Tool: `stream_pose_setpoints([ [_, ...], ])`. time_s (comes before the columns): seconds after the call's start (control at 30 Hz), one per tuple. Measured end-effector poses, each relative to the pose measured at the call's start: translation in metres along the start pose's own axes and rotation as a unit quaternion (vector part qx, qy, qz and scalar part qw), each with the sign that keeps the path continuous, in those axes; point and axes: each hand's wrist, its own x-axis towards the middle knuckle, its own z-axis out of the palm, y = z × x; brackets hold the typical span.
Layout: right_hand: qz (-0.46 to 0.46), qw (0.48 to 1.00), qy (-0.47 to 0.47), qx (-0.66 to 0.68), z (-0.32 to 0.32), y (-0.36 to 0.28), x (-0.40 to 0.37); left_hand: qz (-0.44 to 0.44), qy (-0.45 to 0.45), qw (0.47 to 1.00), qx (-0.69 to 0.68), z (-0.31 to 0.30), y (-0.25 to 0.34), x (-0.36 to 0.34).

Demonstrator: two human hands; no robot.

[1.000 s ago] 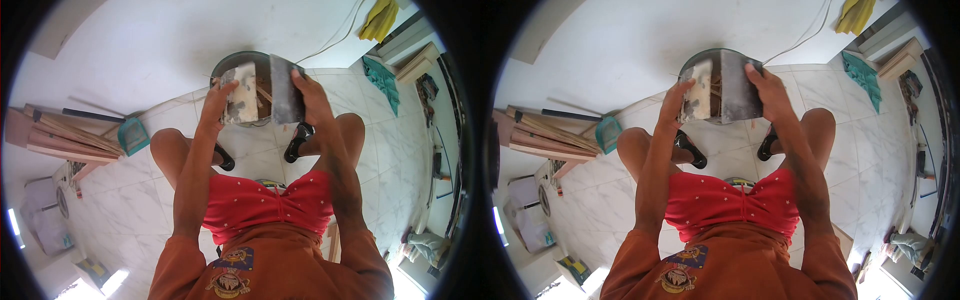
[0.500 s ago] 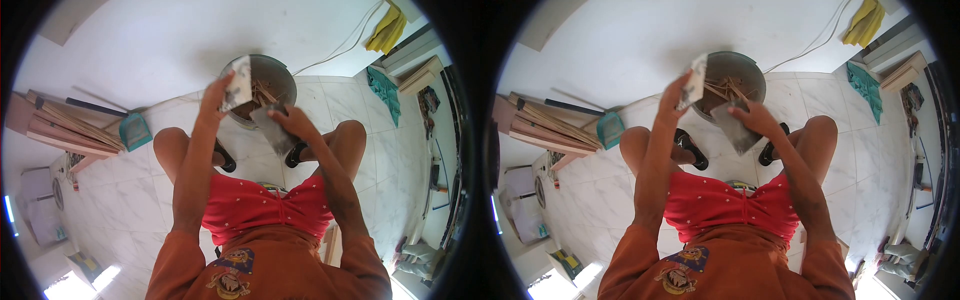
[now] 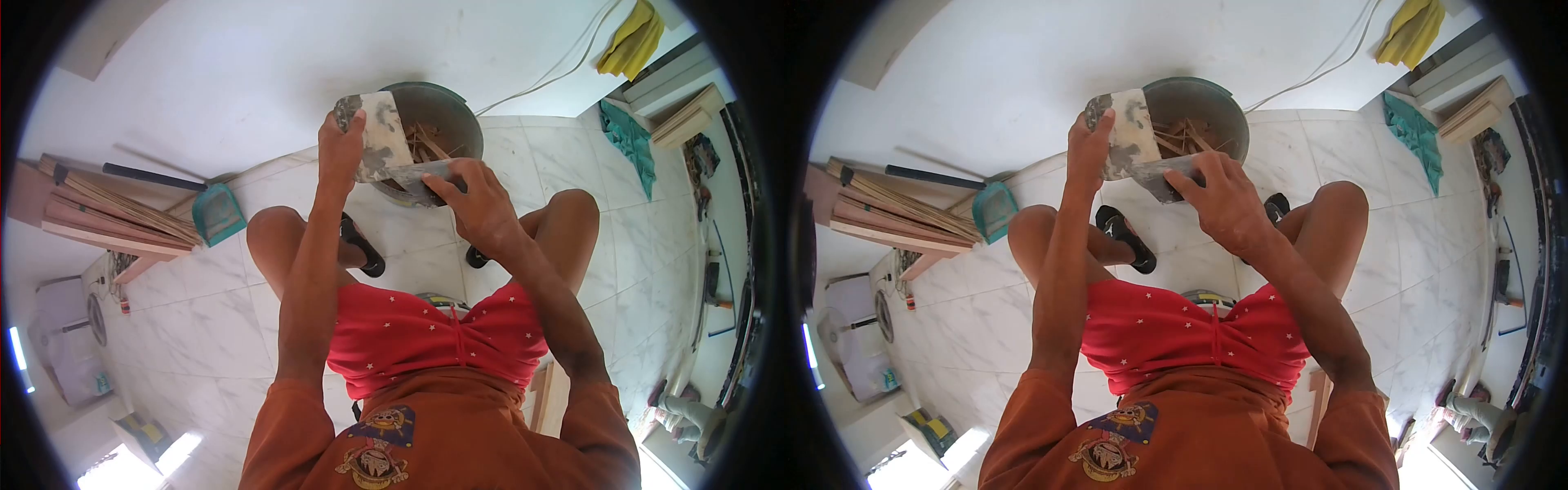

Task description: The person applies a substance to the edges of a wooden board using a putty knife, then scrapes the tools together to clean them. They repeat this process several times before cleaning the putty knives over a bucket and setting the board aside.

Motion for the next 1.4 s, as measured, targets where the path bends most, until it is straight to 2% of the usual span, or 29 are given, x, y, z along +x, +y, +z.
stream_pose_setpoints([
  [0.1, -0.018, 1.000, -0.008, -0.018, 0.008, 0.000, 0.002, 0.003, -0.011, 0.998, 0.059, 0.003, 0.010, -0.007],
  [0.23, 0.012, 1.000, -0.013, -0.016, 0.031, 0.029, 0.012, 0.005, -0.043, 0.993, 0.108, 0.013, -0.002, -0.019],
  [0.27, 0.016, 1.000, -0.015, -0.014, 0.032, 0.032, 0.012, -0.036, -0.046, 0.993, 0.103, 0.014, 0.006, -0.023],
  [0.4, -0.013, 1.000, -0.017, -0.015, 0.036, 0.022, 0.001, 0.003, -0.025, 0.997, 0.078, 0.009, -0.008, -0.011],
  [0.53, 0.054, 0.998, 0.021, -0.022, 0.052, 0.050, 0.020, 0.023, -0.038, 0.992, 0.116, 0.012, -0.020, -0.019],
  [0.57, 0.042, 0.999, 0.017, -0.026, 0.050, 0.049, 0.019, 0.031, -0.042, 0.990, 0.133, 0.015, -0.017, -0.017],
  [0.67, 0.011, 0.999, 0.003, -0.033, 0.050, 0.043, 0.012, -0.024, -0.035, 0.997, 0.062, 0.010, -0.013, -0.011],
  [0.73, 0.009, 0.999, 0.003, -0.040, 0.054, 0.045, 0.010, -0.045, -0.065, 0.992, 0.097, 0.010, -0.013, -0.018],
  [0.83, 0.131, 0.991, 0.001, -0.023, 0.055, 0.079, 0.027, -0.028, -0.079, 0.993, 0.081, 0.006, -0.015, -0.020],
  [0.87, 0.140, 0.988, 0.063, 0.024, 0.051, 0.084, 0.032, -0.014, -0.077, 0.995, 0.060, 0.006, -0.012, -0.020],
  [0.97, 0.357, 0.920, 0.030, 0.158, 0.037, 0.091, 0.031, -0.060, -0.037, 0.997, 0.023, -0.006, 0.003, -0.017],
  [1.0, 0.397, 0.881, 0.044, 0.255, 0.039, 0.096, 0.029, -0.073, -0.041, 0.996, 0.040, -0.009, 0.008, -0.018],
  [1.07, 0.463, 0.767, 0.073, 0.439, 0.042, 0.107, 0.031, -0.071, -0.048, 0.996, 0.032, -0.012, -0.002, -0.014],
  [1.17, 0.501, 0.621, 0.090, 0.596, 0.045, 0.108, 0.036, -0.104, -0.068, 0.992, 0.004, -0.011, -0.013, -0.011],
  [1.27, 0.531, 0.549, 0.088, 0.640, 0.044, 0.104, 0.039, -0.145, -0.083, 0.986, -0.015, -0.009, -0.016, -0.014],
  [1.4, 0.538, 0.507, 0.064, 0.671, 0.056, 0.110, 0.037, -0.217, -0.130, 0.967, -0.027, -0.008, -0.016, -0.016],
])
